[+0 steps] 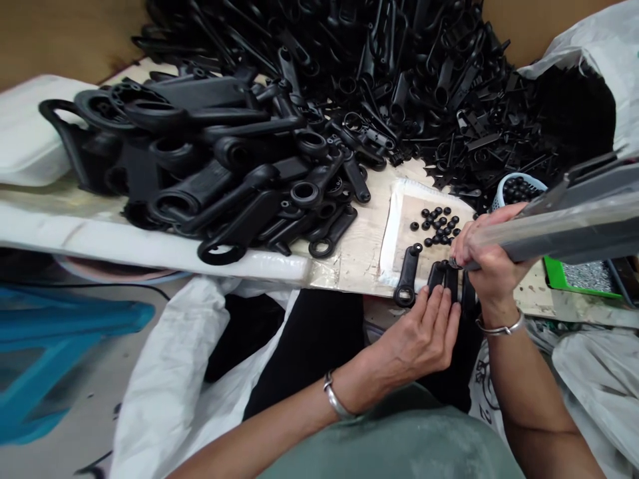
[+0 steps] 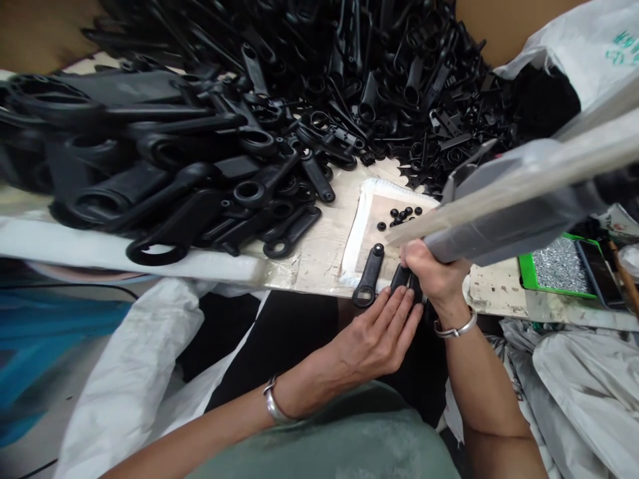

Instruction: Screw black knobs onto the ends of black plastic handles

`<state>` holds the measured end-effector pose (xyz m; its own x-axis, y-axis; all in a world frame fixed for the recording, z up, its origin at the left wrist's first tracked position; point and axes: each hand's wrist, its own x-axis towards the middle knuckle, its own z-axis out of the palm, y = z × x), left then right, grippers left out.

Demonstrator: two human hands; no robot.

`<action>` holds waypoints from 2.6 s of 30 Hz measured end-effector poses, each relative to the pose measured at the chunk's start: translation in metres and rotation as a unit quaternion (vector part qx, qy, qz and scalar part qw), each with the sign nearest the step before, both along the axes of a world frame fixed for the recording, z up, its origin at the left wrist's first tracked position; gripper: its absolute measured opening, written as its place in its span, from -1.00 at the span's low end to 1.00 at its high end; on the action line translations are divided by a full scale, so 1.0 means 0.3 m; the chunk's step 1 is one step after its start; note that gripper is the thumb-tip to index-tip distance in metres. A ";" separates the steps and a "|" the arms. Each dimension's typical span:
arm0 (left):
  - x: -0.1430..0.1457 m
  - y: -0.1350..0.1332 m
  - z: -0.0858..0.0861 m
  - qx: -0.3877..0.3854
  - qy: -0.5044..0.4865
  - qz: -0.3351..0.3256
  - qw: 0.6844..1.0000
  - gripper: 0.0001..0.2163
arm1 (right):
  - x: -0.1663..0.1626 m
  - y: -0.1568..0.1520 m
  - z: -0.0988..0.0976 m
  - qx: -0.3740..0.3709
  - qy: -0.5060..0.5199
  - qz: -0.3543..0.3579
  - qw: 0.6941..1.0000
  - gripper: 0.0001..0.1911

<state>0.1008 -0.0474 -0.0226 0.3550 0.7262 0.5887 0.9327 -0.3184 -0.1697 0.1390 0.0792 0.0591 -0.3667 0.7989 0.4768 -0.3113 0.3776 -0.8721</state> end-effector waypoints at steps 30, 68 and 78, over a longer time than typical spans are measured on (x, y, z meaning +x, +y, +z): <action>-0.159 -0.033 0.001 -0.050 -0.068 0.068 0.994 -0.69 | 0.020 0.001 0.044 0.010 0.052 -0.062 0.997 -0.80; -0.113 -0.089 -0.010 -0.057 -0.049 0.074 0.994 -0.64 | -0.085 -0.029 0.015 -0.015 0.028 -0.010 0.999 -0.74; -0.107 -0.101 -0.023 -0.088 -0.069 0.071 0.991 -0.62 | -0.094 -0.029 0.013 -0.013 0.006 -0.022 1.000 -0.69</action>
